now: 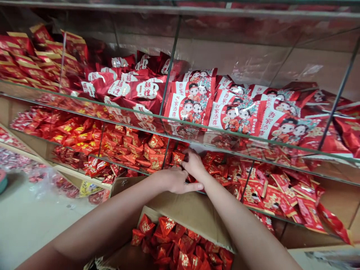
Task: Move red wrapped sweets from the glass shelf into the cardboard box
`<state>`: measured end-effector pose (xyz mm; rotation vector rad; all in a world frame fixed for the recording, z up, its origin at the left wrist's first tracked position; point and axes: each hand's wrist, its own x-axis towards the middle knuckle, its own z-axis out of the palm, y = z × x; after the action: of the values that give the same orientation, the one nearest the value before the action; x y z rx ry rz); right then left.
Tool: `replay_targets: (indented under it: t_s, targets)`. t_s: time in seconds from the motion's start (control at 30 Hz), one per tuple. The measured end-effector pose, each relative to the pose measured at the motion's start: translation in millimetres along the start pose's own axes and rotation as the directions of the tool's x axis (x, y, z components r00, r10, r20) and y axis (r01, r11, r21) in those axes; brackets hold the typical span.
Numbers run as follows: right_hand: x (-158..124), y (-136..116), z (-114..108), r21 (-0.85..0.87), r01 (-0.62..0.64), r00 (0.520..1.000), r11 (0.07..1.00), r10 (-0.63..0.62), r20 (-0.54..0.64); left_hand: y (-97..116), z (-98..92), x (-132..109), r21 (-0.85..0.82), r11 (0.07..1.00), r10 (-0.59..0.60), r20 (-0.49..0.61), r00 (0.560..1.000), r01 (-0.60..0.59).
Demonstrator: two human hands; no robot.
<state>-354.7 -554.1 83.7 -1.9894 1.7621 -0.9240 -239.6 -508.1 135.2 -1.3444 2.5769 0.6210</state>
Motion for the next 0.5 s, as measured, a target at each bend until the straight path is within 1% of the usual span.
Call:
replay_targets:
  t_s: [0.07, 0.13, 0.17, 0.23, 0.3, 0.33, 0.4, 0.5]
  targets:
    - [1.0, 4.6, 0.5, 0.015, 0.004, 1.000, 1.000, -0.004, -0.012, 0.6, -1.8, 2.7, -0.009, 0.999, -0.031, 0.010, 0.999, 0.031]
    - [2.8, 11.7, 2.6, 0.071, -0.033, 0.999, 0.997, 0.031, 0.021, 0.5, -1.3, 5.6, -0.033, 0.997, -0.067, 0.000, 0.998, 0.067]
    - [4.0, 15.9, 4.1, 0.122, -0.063, 0.998, 0.991, 0.058, 0.038, 0.0, 0.1, 7.0, -0.052, 0.996, -0.068, -0.023, 0.997, 0.067]
    - [6.9, 23.8, 7.6, 0.229, -0.113, 0.994, 0.967, 0.110, 0.024, -1.5, 4.9, 8.9, -0.088, 0.995, -0.047, -0.122, 0.991, 0.036]
    - [9.9, 29.7, 10.9, 0.282, -0.120, 0.990, 0.952, 0.134, -0.032, -3.0, 11.0, 9.3, -0.111, 0.994, -0.036, -0.260, 0.965, 0.007]
    - [11.2, 31.4, 12.4, 0.290, -0.108, 0.990, 0.951, 0.129, -0.054, -3.5, 14.0, 9.1, -0.115, 0.993, -0.047, -0.323, 0.945, 0.010]
    - [13.4, 32.6, 14.4, 0.313, -0.067, 0.995, 0.948, 0.088, -0.053, -3.6, 18.6, 8.5, -0.111, 0.993, -0.073, -0.418, 0.906, 0.029]
    - [15.1, 31.2, 15.6, 0.380, -0.016, 1.000, 0.925, 0.021, -0.008, -1.8, 21.1, 8.2, -0.090, 0.995, -0.082, -0.480, 0.873, 0.043]
